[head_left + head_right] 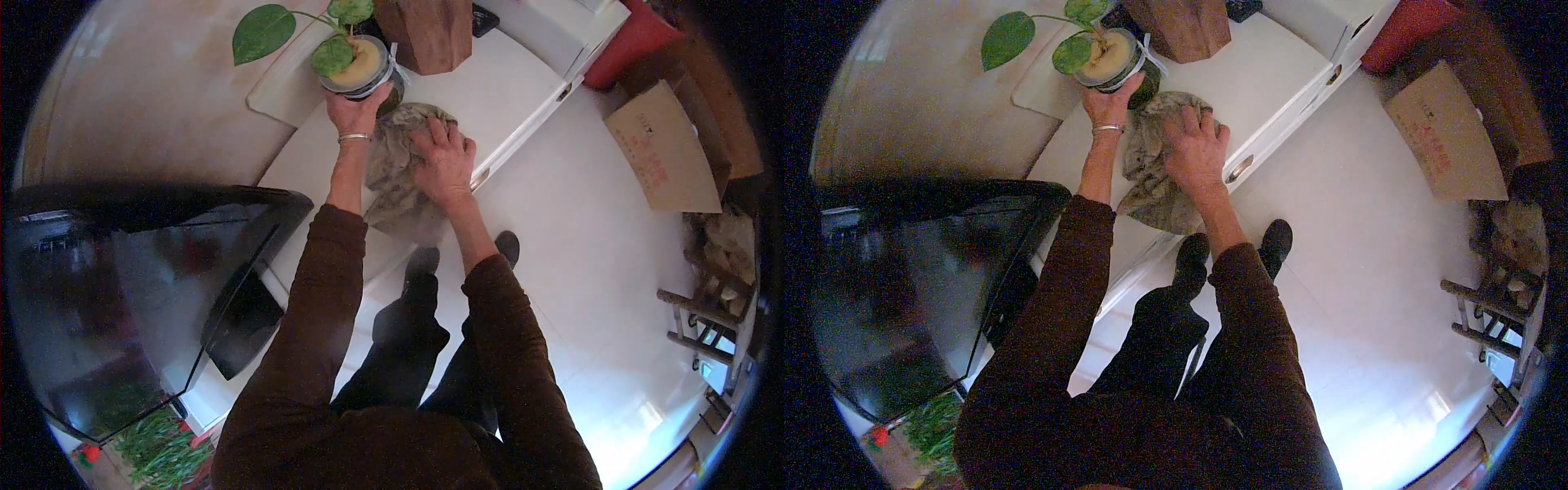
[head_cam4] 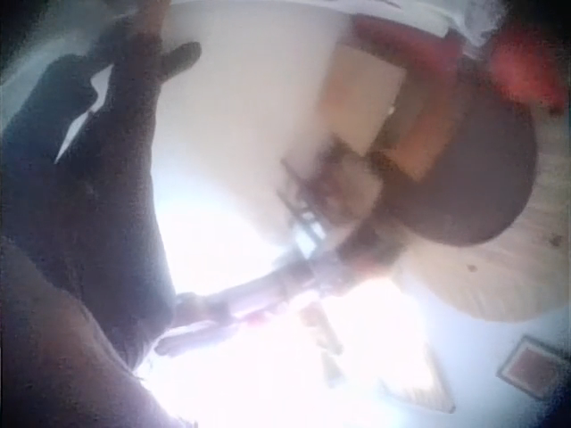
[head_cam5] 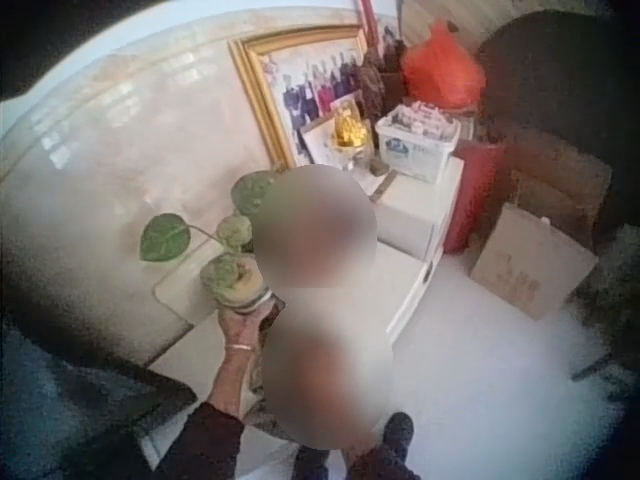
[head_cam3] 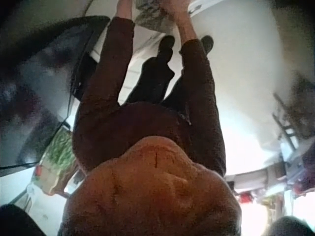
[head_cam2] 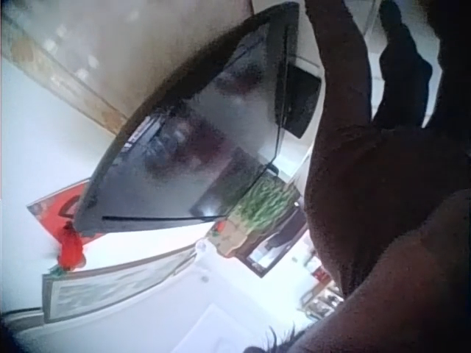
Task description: The person wipes a white cabinet surface using a cloth, moving a potted plant and a stone ornament to reach the surface. They rinse the cloth in a bucket of water before wiping the television screen and then cleaning around other small objects on the cabinet top.
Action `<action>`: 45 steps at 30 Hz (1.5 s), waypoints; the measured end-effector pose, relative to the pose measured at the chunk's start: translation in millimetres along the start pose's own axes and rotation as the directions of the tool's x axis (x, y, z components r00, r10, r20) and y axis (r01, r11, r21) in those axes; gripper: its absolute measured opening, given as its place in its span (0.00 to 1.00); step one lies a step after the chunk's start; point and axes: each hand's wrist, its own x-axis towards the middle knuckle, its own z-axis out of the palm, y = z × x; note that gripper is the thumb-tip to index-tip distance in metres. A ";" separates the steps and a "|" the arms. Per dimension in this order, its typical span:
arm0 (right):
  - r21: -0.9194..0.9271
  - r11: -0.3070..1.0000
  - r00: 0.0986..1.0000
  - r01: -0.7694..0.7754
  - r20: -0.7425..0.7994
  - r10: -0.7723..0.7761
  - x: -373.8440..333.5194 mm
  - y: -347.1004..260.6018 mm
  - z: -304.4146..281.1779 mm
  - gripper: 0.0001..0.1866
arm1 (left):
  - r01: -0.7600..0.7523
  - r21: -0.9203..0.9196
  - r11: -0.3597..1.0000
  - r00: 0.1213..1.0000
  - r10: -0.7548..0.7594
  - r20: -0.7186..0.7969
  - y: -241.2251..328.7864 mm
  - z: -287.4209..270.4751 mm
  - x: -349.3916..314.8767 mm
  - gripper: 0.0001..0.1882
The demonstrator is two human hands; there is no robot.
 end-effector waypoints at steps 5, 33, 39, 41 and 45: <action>-0.042 0.999 0.996 0.024 -0.084 -0.027 -3.3 -8.6 2.1 0.26 | 0.033 -0.154 0.988 0.997 -0.022 0.074 -9.2 -27.7 -9.1 0.43; 0.730 0.653 0.911 -0.204 -0.102 0.399 -103.1 -68.7 -3.9 0.25 | 0.301 -0.366 0.881 0.954 -0.279 0.113 54.2 -102.9 -160.6 0.31; 0.837 0.503 0.895 -0.216 -0.036 0.445 -122.4 -90.1 -20.4 0.24 | 0.281 -0.171 0.944 0.957 -0.262 0.127 69.4 -101.5 -152.3 0.27; 0.823 0.538 0.911 -0.181 -0.066 0.407 -109.0 -85.1 -24.7 0.25 | 0.292 -0.364 0.885 0.956 -0.253 0.150 63.2 -105.1 -147.3 0.28; 0.727 0.680 0.920 -0.099 -0.194 0.341 -75.4 -60.6 -13.5 0.25 | 0.290 -0.186 0.939 0.935 -0.237 0.262 56.9 -118.4 -149.5 0.33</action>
